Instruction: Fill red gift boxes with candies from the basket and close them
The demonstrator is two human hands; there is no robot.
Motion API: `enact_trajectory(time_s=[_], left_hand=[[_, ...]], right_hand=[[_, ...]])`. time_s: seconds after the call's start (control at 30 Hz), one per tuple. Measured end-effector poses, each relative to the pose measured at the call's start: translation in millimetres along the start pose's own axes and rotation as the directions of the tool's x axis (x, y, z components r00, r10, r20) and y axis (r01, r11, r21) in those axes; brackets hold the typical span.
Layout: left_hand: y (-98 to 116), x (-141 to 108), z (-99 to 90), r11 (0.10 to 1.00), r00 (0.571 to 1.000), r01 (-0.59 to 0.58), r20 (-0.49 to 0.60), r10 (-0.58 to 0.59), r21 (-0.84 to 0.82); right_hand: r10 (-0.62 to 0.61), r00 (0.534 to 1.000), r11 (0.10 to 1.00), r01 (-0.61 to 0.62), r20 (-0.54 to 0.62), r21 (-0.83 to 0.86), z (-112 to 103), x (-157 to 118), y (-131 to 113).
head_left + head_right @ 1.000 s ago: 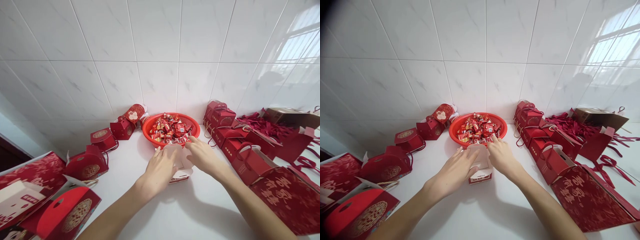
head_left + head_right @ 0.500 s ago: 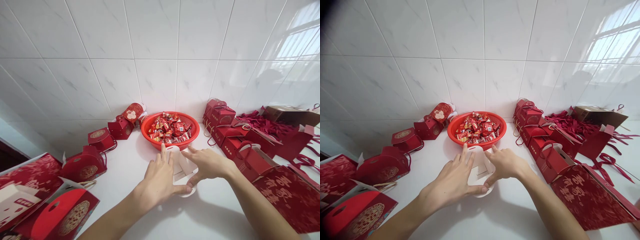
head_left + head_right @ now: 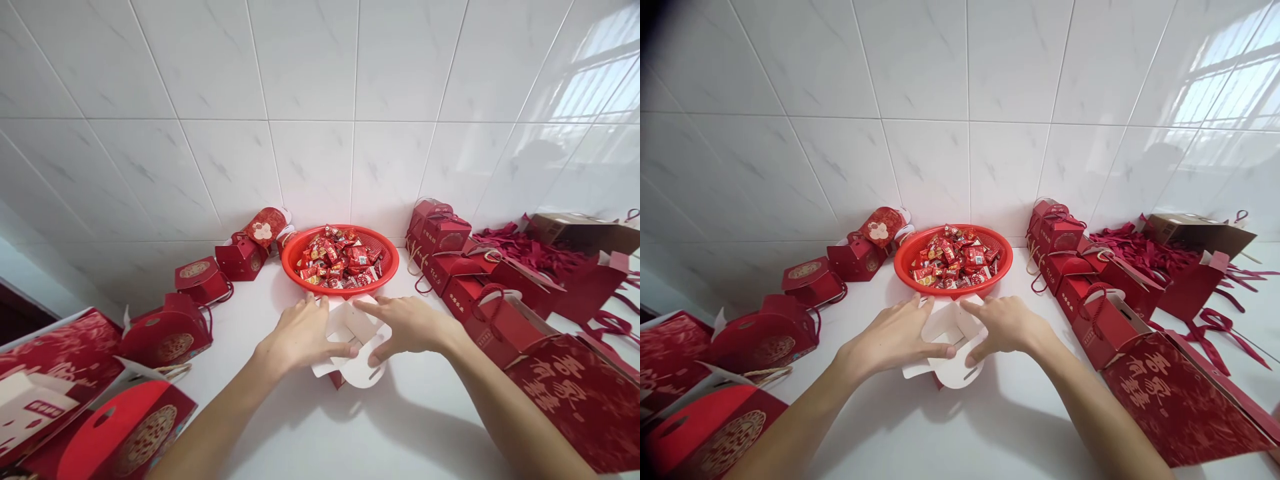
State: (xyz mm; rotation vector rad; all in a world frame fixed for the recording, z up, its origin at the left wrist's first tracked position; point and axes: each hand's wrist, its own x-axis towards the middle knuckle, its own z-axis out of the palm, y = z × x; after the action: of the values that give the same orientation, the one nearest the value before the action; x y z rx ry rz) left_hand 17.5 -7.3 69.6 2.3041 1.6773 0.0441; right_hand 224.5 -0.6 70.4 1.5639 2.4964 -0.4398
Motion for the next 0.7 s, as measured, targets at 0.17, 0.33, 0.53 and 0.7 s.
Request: enact_trajectory(time_s=[0.17,0.33,0.53,0.7], left_hand=[[-17.5,-1.1,-13.6,0.994,0.993,-0.103,-0.05,0.104,0.02],[-30.1,32.1,-12.5,0.968,0.909,-0.168,-0.35,0.226,0.187],[-39.4,76.9,15.2,0.962,0.945,-0.106,-0.276,0.176,0.253],[-41.3,77.5,23.2,0.963,0.941,-0.091,-0.295,0.167,0.255]], right_hand=[[-0.061,0.956,0.998,0.066,-0.288,0.006,-12.9,-1.6,18.0],[-0.071,0.86,0.988,0.129,-0.506,0.081,-18.3,60.3,26.7],[-0.227,0.952,0.96,0.254,-0.207,0.117,-11.8,134.8,20.4],[-0.262,0.963,0.959,0.268,-0.065,0.095,-11.1,150.6,13.7]])
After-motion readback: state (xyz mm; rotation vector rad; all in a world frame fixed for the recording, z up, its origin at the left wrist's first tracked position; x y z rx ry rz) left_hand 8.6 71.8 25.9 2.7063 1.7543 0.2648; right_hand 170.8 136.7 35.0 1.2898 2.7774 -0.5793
